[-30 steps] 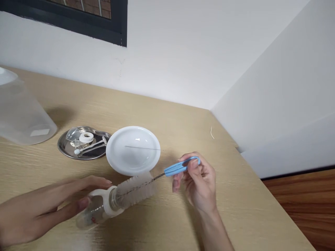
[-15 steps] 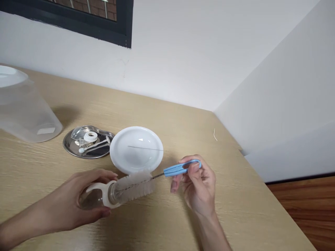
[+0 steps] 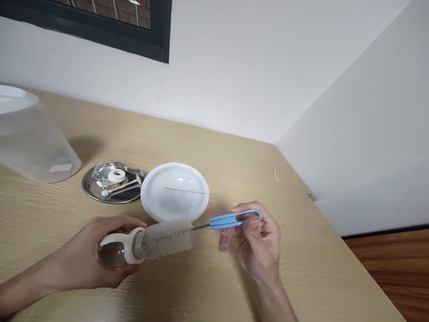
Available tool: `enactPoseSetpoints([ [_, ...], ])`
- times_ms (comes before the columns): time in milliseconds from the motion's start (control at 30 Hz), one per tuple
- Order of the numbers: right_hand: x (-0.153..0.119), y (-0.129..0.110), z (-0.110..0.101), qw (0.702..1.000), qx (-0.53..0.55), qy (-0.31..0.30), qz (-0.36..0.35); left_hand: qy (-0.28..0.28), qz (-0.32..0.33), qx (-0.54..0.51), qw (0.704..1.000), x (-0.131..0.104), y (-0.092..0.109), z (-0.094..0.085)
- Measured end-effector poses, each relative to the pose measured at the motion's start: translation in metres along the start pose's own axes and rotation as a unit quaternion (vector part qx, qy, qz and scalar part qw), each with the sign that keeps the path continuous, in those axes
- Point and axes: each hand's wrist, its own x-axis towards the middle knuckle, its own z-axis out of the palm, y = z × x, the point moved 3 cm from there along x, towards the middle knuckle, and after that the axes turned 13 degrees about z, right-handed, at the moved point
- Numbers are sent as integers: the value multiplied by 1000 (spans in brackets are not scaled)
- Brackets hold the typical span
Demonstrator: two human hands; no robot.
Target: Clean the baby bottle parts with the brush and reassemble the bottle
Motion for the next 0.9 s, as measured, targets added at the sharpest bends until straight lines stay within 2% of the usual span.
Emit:
enactPoseSetpoints([
  [133, 0, 4, -9, 999, -42, -8, -4, 17, 42, 75, 996, -5, 1, -4],
  [267, 1, 7, -19, 995, -91, -44, 2, 26, 101, 136, 985, -7, -1, -12],
  [433, 6, 10, -22, 979, -193, -58, 33, 48, 207, 262, 941, -13, -8, -20],
  [567, 7, 16, -18, 951, -293, -64, 76, 58, 233, 318, 917, -16, -14, -23],
  [633, 8, 17, -16, 936, -328, -78, 98, 50, 221, 327, 918, -15, -17, -26],
  [700, 10, 15, -14, 932, -341, -91, 88, 28, 184, 317, 930, -14, -20, -31],
  [833, 14, 12, -19, 952, -294, -89, 13, -4, 73, 248, 966, -10, -22, -44],
  [900, 15, 18, -27, 954, -292, -71, -1, -18, 37, 211, 976, -9, -20, -48],
])
